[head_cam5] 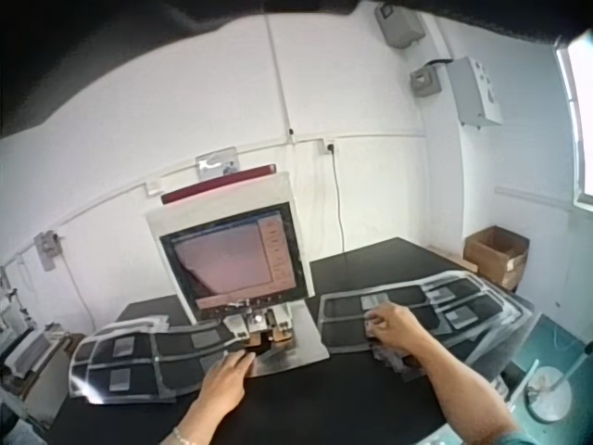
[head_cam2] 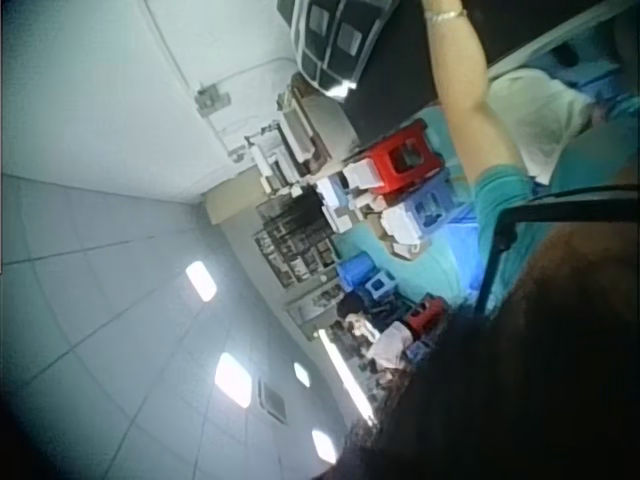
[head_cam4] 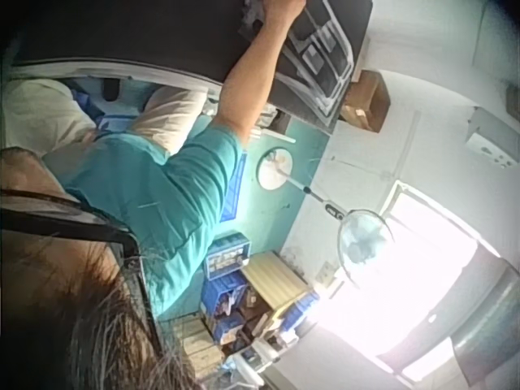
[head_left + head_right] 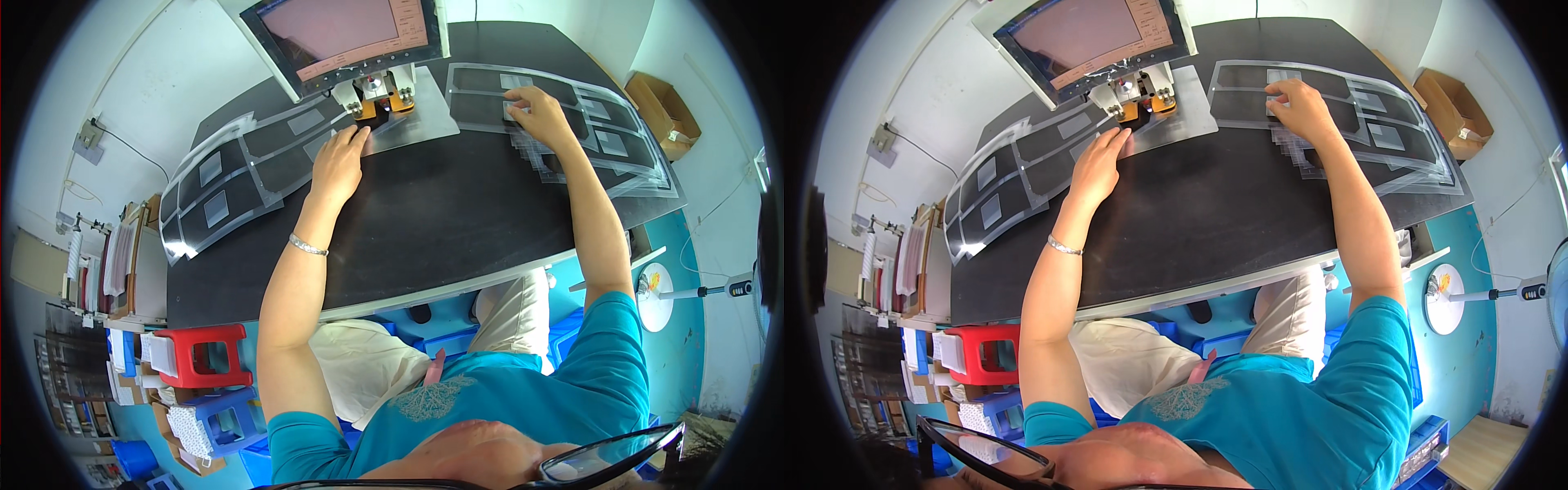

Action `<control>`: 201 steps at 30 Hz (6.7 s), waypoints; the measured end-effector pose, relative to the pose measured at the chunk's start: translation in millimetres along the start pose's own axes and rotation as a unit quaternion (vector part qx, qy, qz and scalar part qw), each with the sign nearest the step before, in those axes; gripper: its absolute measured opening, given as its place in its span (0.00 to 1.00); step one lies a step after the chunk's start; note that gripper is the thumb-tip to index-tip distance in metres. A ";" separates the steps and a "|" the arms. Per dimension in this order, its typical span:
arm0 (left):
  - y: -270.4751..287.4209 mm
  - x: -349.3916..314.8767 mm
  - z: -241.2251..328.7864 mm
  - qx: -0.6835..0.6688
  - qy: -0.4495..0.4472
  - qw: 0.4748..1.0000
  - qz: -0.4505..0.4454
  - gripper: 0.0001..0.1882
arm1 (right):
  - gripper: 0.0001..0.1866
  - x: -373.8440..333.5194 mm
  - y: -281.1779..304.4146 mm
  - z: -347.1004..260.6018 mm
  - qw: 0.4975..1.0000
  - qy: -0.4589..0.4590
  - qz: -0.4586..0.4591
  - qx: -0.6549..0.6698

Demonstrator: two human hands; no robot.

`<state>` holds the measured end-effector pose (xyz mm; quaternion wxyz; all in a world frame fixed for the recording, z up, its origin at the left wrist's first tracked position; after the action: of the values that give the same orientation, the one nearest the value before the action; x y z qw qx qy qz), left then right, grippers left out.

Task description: The person takes a stack of plastic sheets from a blue container and places it on the workbench. The person then feeds the plastic sheets one by one into a punching machine and stacks the processed sheets on the table.

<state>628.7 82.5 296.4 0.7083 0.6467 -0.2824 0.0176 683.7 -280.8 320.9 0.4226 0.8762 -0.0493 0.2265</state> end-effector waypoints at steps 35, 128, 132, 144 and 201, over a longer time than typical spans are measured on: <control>74.1 -47.9 106.3 -0.212 -0.238 0.948 -0.013 0.23 | 0.27 -30.3 -43.1 -62.9 0.873 -0.163 -0.280 0.364; 37.8 -38.0 0.8 0.088 0.001 0.995 0.046 0.18 | 0.26 10.9 -5.3 21.5 0.989 -0.051 0.142 0.005; 37.4 -37.3 1.2 0.086 -0.001 0.995 0.045 0.18 | 0.27 12.2 -7.3 24.0 0.988 -0.052 0.145 0.006; 36.5 -36.7 -0.7 0.066 0.030 0.997 -0.005 0.20 | 0.25 8.0 -0.1 13.7 0.984 -0.094 0.132 0.080; 44.6 -34.8 55.0 -0.062 -0.056 0.996 -0.001 0.19 | 0.27 -4.7 6.4 12.8 0.979 0.048 -0.095 -0.176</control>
<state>561.3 50.7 322.3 0.7306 0.6014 -0.3214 -0.0367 682.3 -295.1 316.5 0.5917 0.7767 0.0151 0.2153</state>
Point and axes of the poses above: each hand's wrist, its own x-axis towards the middle knuckle, its own y-axis out of the back of the hand, z = x × y, the point moved 4 cm from there along x, towards the middle knuckle, and after that the axes turned 2 degrees about z, right-handed, at the moved point
